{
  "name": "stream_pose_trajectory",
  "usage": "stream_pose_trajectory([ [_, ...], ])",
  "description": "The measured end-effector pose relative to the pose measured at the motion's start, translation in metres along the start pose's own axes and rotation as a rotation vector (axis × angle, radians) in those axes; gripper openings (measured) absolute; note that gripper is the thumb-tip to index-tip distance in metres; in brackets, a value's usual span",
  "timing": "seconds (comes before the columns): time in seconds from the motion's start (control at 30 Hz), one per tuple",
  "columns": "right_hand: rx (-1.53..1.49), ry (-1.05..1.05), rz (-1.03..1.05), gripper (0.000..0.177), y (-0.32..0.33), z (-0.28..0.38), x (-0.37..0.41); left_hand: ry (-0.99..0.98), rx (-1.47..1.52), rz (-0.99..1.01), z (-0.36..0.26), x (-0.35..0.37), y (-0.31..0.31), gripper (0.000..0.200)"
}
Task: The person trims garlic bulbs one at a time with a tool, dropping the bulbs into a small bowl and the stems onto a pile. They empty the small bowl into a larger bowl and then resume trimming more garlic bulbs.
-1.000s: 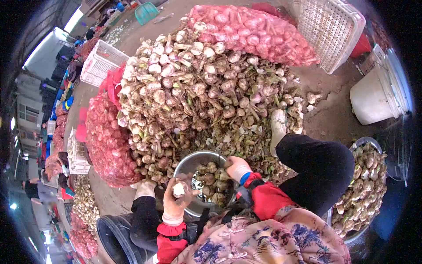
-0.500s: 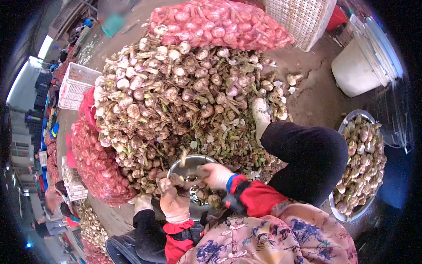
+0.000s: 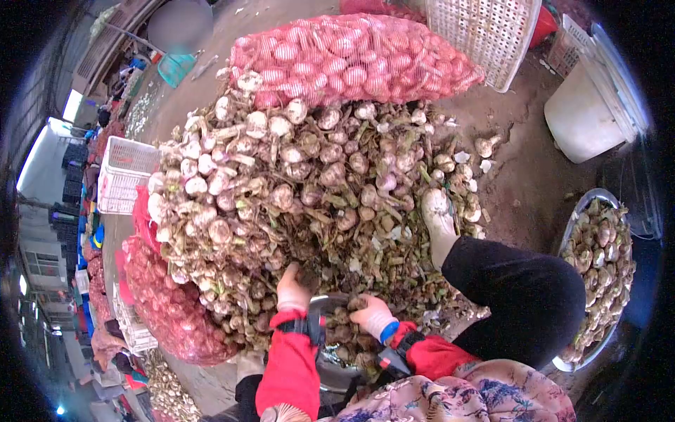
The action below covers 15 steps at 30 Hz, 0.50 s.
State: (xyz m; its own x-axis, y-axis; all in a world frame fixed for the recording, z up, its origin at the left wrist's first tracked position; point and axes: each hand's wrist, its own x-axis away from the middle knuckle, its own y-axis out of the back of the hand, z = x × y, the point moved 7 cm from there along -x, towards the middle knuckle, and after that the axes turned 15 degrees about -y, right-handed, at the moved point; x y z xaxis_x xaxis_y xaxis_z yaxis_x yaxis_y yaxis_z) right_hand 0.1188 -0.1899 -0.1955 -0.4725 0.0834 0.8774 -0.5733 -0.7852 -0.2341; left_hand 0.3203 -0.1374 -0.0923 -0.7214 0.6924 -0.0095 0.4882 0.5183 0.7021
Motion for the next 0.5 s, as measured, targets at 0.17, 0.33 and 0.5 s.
stream_pose_trajectory([
  [0.17, 0.038, 0.016, -0.028, 0.037, 0.004, 0.024, 0.009, 0.397, 0.518, -0.19, 0.1, -0.046, -0.06, 0.045],
  [0.33, 0.034, 0.164, -0.1, 0.033, 0.003, 0.051, 0.024, 0.602, 0.697, -0.49, 0.091, -0.015, -0.042, 0.062],
  [0.5, 0.041, 0.693, -0.153, 0.034, -0.013, 0.099, 0.08, 0.513, -0.051, -0.087, 0.066, 0.046, 0.013, 0.067],
])
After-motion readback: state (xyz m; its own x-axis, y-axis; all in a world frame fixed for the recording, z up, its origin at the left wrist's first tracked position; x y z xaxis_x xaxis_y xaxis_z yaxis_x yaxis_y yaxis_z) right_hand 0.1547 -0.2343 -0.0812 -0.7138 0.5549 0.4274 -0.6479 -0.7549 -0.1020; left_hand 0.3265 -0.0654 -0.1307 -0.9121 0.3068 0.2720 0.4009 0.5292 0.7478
